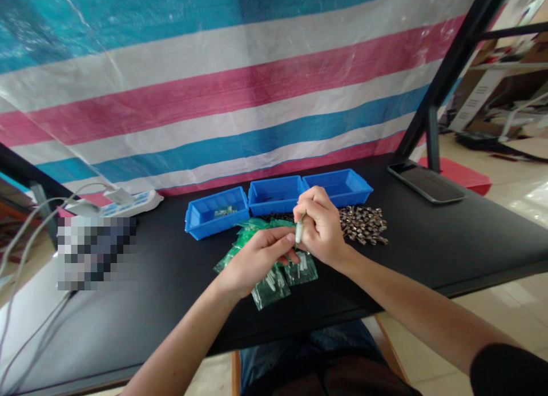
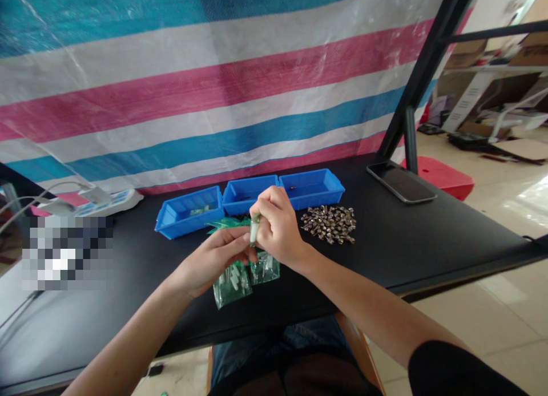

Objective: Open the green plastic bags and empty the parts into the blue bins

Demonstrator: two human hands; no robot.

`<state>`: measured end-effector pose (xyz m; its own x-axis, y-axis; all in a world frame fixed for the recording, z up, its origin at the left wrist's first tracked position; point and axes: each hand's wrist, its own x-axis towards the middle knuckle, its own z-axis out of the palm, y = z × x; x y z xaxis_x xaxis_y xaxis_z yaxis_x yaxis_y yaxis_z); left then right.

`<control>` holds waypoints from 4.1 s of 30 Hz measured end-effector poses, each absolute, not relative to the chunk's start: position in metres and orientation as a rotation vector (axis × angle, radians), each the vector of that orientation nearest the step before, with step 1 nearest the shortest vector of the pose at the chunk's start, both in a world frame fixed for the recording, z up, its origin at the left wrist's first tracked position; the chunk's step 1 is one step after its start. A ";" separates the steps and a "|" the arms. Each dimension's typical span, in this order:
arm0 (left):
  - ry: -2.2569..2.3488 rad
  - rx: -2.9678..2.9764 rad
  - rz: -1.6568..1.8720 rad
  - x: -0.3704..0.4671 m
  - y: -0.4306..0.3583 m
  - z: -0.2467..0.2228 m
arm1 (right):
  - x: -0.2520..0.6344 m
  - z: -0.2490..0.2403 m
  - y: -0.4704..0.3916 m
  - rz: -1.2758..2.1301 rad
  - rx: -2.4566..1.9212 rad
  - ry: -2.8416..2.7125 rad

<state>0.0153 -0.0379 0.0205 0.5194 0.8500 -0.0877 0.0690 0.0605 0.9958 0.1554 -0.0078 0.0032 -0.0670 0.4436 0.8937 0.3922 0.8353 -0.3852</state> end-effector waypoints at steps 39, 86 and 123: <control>1.381 1.978 1.129 0.000 -0.027 0.017 | 0.163 0.013 -0.006 0.495 -0.749 -1.819; 1.090 1.814 1.407 0.001 -0.024 0.012 | 0.162 0.015 -0.004 0.870 -0.757 -1.578; 0.998 1.491 1.430 0.004 -0.026 0.016 | 0.153 0.007 -0.009 0.875 -0.751 -1.553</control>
<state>0.0043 -0.0256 0.0157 0.0401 0.9369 0.3472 0.0025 -0.3476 0.9377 0.1533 -0.0091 0.0071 -0.1512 0.8454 0.5123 0.0000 0.5183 -0.8552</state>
